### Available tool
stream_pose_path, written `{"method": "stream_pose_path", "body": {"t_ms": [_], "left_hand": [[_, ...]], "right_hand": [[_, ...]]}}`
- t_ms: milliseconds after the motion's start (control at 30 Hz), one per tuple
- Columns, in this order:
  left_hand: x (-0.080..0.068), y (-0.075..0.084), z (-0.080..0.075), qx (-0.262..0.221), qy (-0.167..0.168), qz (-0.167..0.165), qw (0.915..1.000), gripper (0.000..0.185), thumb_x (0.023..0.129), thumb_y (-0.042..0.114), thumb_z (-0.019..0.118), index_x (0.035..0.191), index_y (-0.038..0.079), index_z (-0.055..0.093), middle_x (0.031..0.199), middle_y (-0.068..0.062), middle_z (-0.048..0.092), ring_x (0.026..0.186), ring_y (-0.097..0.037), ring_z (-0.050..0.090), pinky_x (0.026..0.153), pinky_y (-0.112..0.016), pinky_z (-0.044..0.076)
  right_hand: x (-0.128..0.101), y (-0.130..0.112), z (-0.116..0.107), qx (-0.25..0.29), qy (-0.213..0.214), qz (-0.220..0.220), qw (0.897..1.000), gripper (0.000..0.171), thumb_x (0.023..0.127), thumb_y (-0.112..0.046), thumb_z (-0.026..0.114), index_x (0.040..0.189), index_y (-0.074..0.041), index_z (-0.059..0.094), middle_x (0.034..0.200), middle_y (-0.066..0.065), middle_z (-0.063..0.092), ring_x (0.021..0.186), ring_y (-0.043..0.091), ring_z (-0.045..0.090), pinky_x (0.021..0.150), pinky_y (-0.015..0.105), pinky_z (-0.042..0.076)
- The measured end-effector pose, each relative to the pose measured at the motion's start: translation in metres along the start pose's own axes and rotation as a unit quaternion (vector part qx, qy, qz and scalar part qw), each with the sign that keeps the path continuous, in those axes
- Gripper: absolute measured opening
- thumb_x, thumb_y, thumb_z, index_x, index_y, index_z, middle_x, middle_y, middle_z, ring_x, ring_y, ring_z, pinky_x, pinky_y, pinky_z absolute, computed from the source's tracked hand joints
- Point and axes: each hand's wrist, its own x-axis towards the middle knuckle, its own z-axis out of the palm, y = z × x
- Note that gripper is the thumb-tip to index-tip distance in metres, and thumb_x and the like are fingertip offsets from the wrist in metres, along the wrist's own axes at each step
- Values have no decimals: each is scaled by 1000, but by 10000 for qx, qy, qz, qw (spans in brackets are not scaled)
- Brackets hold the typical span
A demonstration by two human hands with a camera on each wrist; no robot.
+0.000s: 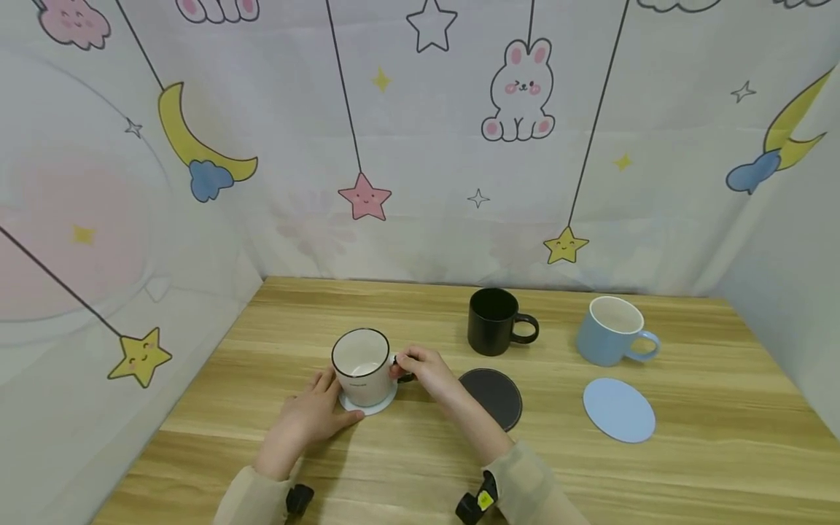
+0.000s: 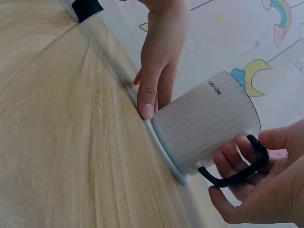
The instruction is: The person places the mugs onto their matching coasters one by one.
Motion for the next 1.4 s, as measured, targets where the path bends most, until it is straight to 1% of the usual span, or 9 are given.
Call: {"method": "stream_pose_path", "body": {"t_ms": [167, 300, 400, 600, 733, 967, 1100, 1300, 1400], "left_hand": [[1, -1, 5, 4, 92, -15, 10000, 90, 85, 58, 62, 148, 0, 33, 156, -24, 25, 141, -47, 27, 95, -74, 35], [1, -2, 6, -27, 151, -12, 9999, 89, 85, 57, 62, 148, 0, 33, 156, -24, 27, 142, -47, 28, 96, -74, 35], [0, -1, 5, -49, 128, -34, 9999, 89, 86, 56, 62, 149, 1, 31, 156, -24, 26, 142, -46, 26, 97, -73, 34], [-4, 3, -1, -166, 86, -72, 9998, 89, 85, 54, 65, 148, 0, 33, 155, -25, 27, 140, -48, 28, 97, -74, 33], [-6, 6, -5, -186, 45, -93, 9998, 87, 85, 52, 65, 148, 0, 33, 154, -26, 28, 139, -49, 31, 97, -73, 34], [-6, 7, -8, -43, 143, -22, 9999, 82, 86, 51, 64, 145, -1, 38, 149, -25, 38, 135, -48, 38, 94, -71, 39], [-8, 8, -9, 67, 250, 17, 9997, 78, 87, 51, 64, 142, -1, 43, 145, -24, 44, 133, -47, 41, 93, -68, 41], [-10, 8, -12, 55, 303, 16, 9995, 78, 88, 50, 62, 141, -3, 44, 145, -25, 43, 133, -47, 40, 97, -67, 39], [-11, 8, -14, 65, 262, -7, 9996, 79, 88, 51, 61, 141, -5, 42, 147, -28, 40, 135, -49, 37, 103, -66, 36]], "right_hand": [[-4, 0, -2, -420, -25, -50, 9991, 27, 101, -22, 48, 103, 2, 62, 103, 15, 66, 104, 30, 60, 90, 41, 44], [-4, 0, -4, -484, -121, -103, 9987, 29, 101, -23, 48, 111, 3, 59, 111, 22, 61, 109, 36, 58, 93, 45, 45], [-4, -1, -7, -654, -127, -80, 9977, 29, 100, -24, 49, 116, 0, 57, 114, 19, 60, 107, 33, 58, 93, 44, 47], [-5, -4, -11, -966, 13, -108, 9953, 25, 99, -23, 52, 113, -4, 58, 108, 10, 58, 95, 27, 56, 79, 36, 47], [-7, -8, -13, -1063, 55, -159, 9942, 24, 98, -22, 54, 112, -4, 57, 105, 10, 58, 91, 26, 57, 76, 33, 47], [-10, -15, -21, -1332, 148, -245, 9907, 24, 98, -23, 54, 114, -5, 57, 110, 11, 59, 93, 27, 56, 70, 26, 42], [-12, -18, -27, -1363, 128, -250, 9903, 25, 99, -23, 52, 116, -5, 57, 114, 11, 58, 97, 26, 54, 74, 29, 43], [-14, -22, -35, -1410, 62, -436, 9890, 26, 100, -22, 49, 118, -3, 56, 117, 13, 57, 104, 23, 55, 89, 42, 46], [-17, -26, -38, -1481, 138, -525, 9875, 26, 100, -22, 50, 116, -4, 58, 114, 12, 60, 103, 22, 58, 88, 38, 46]]}}
